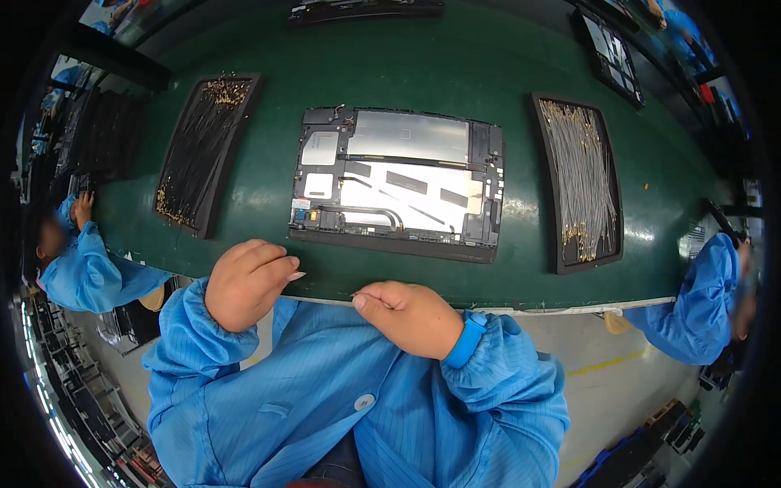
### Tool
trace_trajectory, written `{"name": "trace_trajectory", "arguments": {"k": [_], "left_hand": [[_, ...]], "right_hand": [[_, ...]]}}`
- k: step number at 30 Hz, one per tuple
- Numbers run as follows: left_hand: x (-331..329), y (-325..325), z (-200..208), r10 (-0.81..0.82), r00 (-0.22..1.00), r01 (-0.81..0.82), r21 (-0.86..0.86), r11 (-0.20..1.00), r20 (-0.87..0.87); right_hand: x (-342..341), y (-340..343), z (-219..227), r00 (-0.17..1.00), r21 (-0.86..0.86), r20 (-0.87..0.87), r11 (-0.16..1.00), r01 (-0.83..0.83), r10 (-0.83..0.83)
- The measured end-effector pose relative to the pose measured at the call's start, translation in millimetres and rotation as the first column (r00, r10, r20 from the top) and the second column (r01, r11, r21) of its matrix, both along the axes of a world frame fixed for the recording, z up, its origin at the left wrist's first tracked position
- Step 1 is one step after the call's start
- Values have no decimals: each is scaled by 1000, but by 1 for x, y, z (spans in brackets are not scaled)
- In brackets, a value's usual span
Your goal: Assembling internal ribbon cables and components into tablet or laptop housings on a factory production line.
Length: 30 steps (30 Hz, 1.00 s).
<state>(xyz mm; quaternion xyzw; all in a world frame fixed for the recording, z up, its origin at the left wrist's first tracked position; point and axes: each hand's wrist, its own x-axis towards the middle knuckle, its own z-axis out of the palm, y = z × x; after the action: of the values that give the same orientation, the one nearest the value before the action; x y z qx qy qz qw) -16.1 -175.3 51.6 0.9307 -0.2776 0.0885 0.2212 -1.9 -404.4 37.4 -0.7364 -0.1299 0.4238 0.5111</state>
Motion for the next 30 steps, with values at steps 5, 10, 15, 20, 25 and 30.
{"name": "trace_trajectory", "arguments": {"k": [5, 10, 15, 20, 25, 30], "left_hand": [[-2, -16, -8, 75, 996, -78, -68, 995, -47], [1, -35, -10, -114, 980, 78, -214, 974, -162], [21, -43, -20, 62, 998, -58, -153, 987, 25], [28, -45, -30, 177, 984, -177, 6, 984, 36], [29, -47, -29, 179, 984, -179, 13, 984, 16], [28, -47, -28, 171, 985, -173, 58, 983, 29]], "right_hand": [[1, 0, -6, 981, 0, -174, 996, 88, -86], [14, 5, 2, 835, 113, -543, 979, 172, -84], [27, 19, 0, 738, 112, -548, 840, 531, -394], [42, 35, 0, 626, 323, -222, 549, 771, -748], [32, 33, -30, 535, 530, 265, 585, 614, -802], [29, 36, -39, 541, 537, 321, 620, 572, -777]]}}
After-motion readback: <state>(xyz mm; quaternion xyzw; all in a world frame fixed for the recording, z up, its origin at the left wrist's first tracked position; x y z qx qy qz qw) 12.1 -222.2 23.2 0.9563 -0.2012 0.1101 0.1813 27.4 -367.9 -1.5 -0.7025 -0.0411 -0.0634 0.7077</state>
